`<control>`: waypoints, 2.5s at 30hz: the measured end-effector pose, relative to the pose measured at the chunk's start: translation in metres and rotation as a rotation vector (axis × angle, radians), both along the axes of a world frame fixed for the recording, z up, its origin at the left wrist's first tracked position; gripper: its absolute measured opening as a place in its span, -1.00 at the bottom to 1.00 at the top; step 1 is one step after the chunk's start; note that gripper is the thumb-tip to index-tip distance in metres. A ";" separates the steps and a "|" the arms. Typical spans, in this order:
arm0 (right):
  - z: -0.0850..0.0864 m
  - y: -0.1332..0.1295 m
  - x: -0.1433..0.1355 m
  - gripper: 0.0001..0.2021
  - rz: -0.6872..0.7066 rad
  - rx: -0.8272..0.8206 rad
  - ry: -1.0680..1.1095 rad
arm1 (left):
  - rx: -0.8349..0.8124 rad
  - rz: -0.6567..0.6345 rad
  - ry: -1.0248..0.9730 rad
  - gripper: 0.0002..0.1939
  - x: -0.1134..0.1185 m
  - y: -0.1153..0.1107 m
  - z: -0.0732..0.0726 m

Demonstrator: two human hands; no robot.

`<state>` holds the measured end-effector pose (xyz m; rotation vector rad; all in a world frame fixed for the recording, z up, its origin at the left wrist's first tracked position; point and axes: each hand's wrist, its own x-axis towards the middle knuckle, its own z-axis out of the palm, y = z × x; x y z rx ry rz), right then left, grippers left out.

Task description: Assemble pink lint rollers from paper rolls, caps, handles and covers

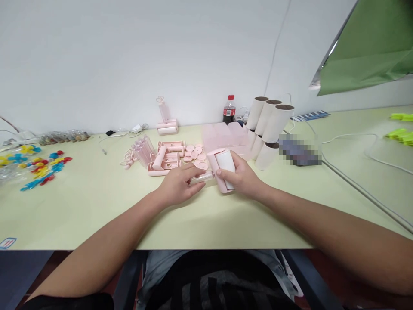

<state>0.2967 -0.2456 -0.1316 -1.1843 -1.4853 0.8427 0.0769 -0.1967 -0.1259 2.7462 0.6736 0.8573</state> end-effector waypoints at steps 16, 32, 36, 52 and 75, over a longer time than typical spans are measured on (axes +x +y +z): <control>0.014 0.016 0.026 -0.49 -0.107 0.028 0.265 | -0.084 0.029 -0.170 -0.73 0.001 0.005 -0.002; -0.009 0.007 0.013 -0.70 0.238 0.091 0.000 | 0.003 -0.108 -0.461 -0.76 0.007 -0.005 0.005; -0.016 0.013 0.015 -0.65 0.251 0.032 0.078 | -0.005 -0.102 -0.453 -0.75 0.007 -0.004 0.002; -0.003 0.003 0.011 -0.65 0.129 0.195 -0.083 | -0.042 -0.078 -0.414 -0.75 0.005 -0.004 0.001; -0.011 0.011 0.010 -0.60 -0.039 0.136 0.316 | -0.348 0.175 0.029 -0.72 0.014 -0.003 -0.004</control>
